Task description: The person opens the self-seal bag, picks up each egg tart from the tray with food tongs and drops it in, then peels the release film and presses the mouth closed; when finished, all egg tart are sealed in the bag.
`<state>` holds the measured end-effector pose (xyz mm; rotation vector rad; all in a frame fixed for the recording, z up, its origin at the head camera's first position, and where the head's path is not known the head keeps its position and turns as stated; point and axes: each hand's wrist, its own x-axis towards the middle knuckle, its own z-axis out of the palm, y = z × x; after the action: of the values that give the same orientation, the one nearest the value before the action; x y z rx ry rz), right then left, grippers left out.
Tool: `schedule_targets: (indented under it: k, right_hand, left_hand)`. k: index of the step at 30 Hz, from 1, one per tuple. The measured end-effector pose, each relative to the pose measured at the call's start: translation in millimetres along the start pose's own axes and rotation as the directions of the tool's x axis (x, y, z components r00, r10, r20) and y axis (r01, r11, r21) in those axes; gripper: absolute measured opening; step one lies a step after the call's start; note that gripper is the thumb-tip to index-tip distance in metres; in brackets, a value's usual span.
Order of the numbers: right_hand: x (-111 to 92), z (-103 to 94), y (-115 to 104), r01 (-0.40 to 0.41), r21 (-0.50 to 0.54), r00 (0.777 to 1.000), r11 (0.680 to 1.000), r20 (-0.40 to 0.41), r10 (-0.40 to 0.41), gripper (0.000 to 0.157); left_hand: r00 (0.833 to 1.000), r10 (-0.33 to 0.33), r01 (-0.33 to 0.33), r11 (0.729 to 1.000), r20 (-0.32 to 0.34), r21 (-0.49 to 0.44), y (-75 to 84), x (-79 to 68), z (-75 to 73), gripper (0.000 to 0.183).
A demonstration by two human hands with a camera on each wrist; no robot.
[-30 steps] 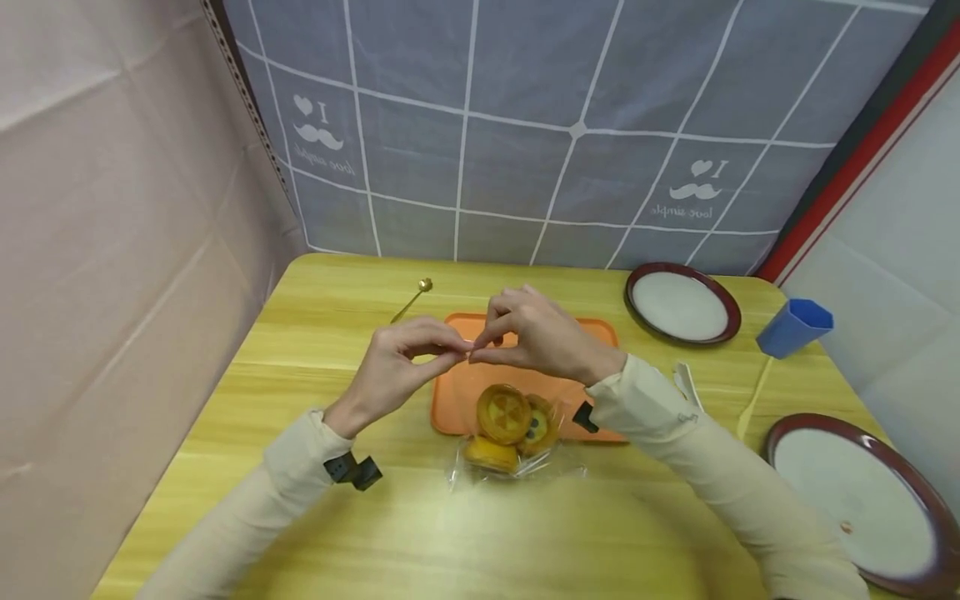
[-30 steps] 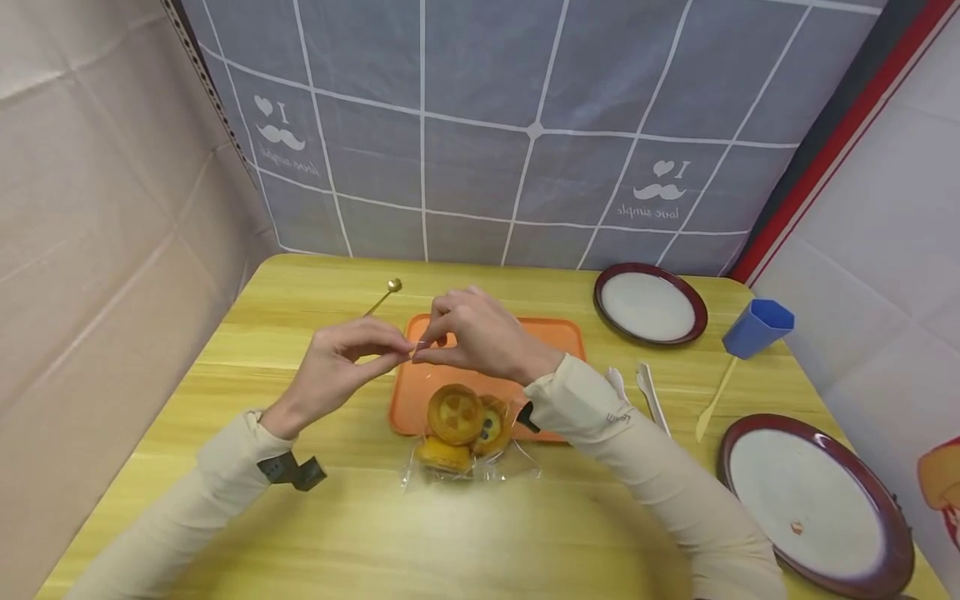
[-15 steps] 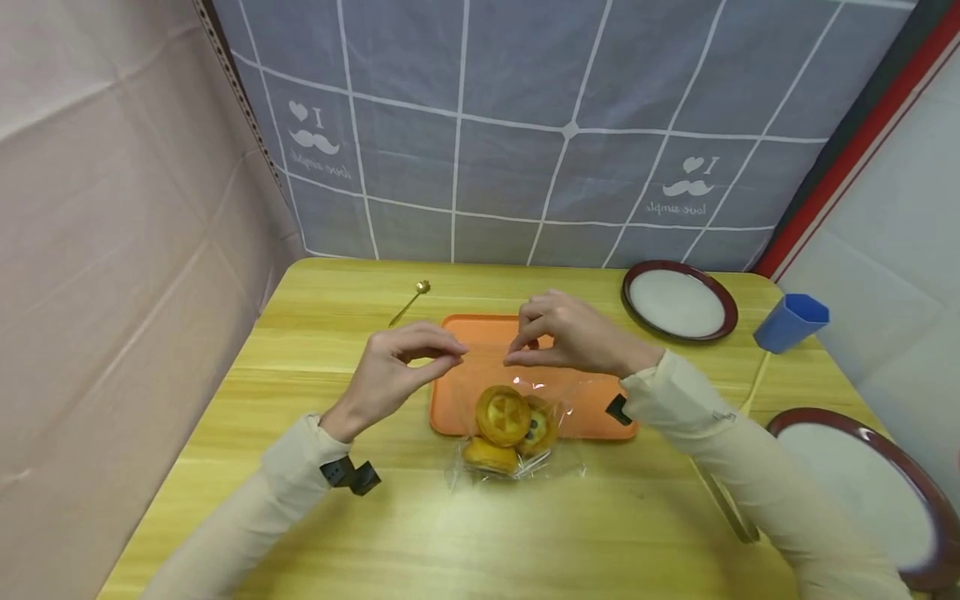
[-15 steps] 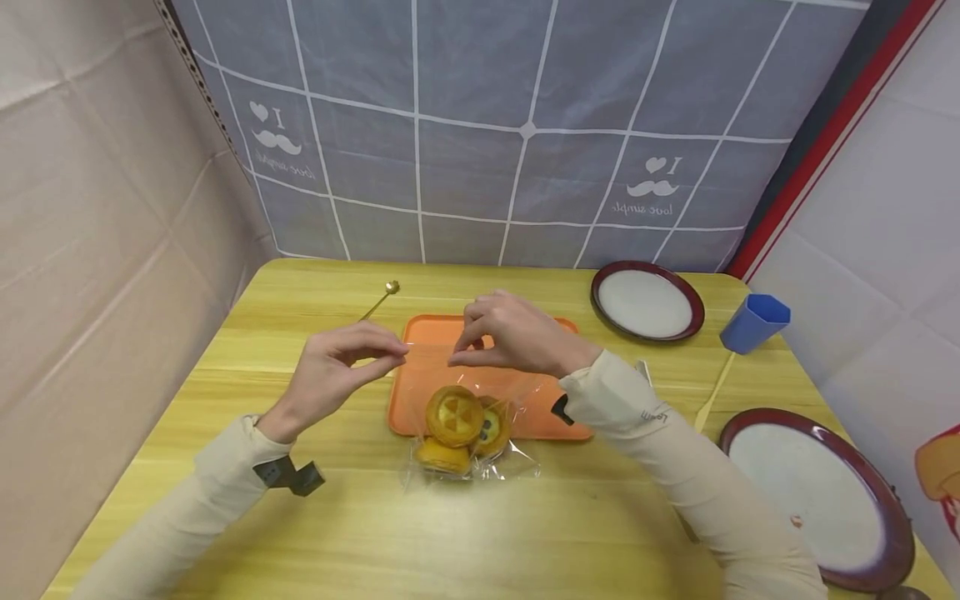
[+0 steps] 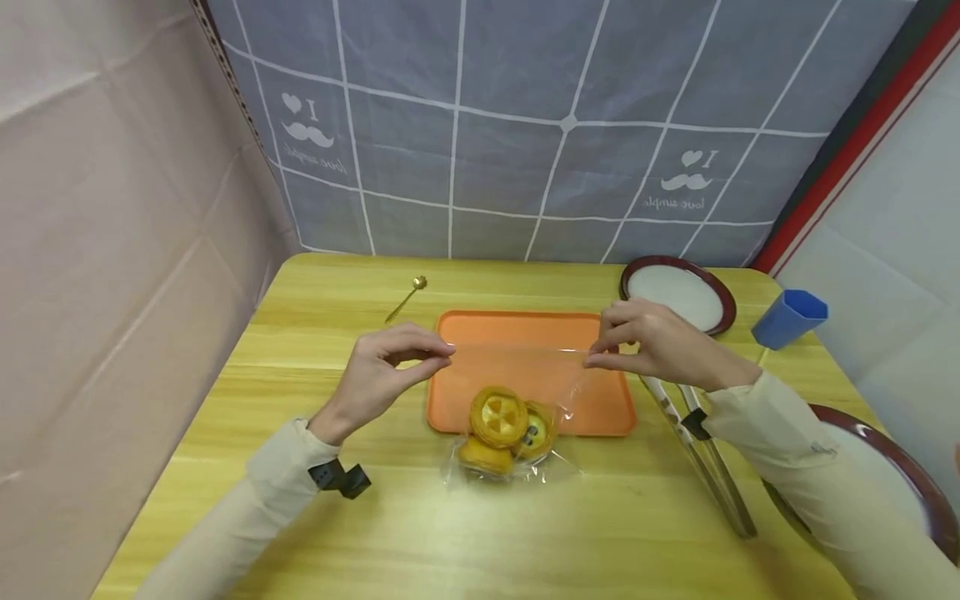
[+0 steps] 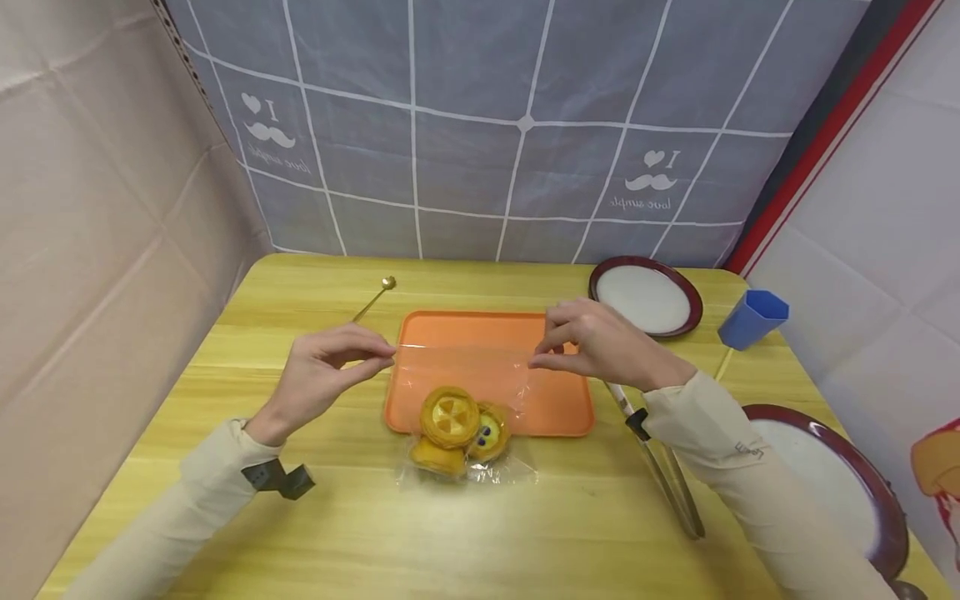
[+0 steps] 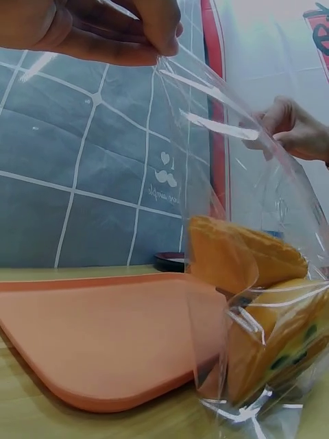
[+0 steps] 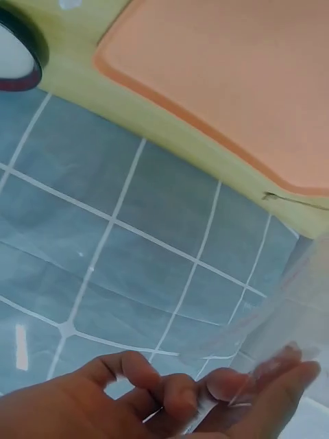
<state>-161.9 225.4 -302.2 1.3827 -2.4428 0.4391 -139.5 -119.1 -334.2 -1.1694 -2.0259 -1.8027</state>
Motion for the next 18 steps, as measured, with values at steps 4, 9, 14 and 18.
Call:
schedule_targets:
  k: [4,9,14,18]
  right_hand:
    - [-12.7,-5.1,-0.5,-0.025,-0.001,1.0,1.0,0.003,0.025,0.007]
    - [-29.6,-10.5,2.8,-0.04,-0.017,0.999,0.999,-0.017,0.04,0.011]
    - [-44.3,-12.3,8.5,-0.038,-0.031,0.999,0.999,-0.014,0.038,0.011]
    - [-56.9,-11.1,11.8,-0.084,-0.061,0.996,0.995,-0.032,0.082,0.012]
  left_hand:
    - [1.0,-0.001,0.001,1.0,0.011,0.001,-1.8,2.4,4.7,0.019]
    - [0.999,0.008,-0.008,1.0,0.032,-0.005,-4.3,5.0,9.1,0.02]
    - [0.999,0.013,-0.012,1.0,0.035,-0.029,-5.6,7.6,8.8,0.019]
    - [1.0,-0.024,0.025,0.998,0.011,-0.051,-3.7,3.3,-4.2,0.019]
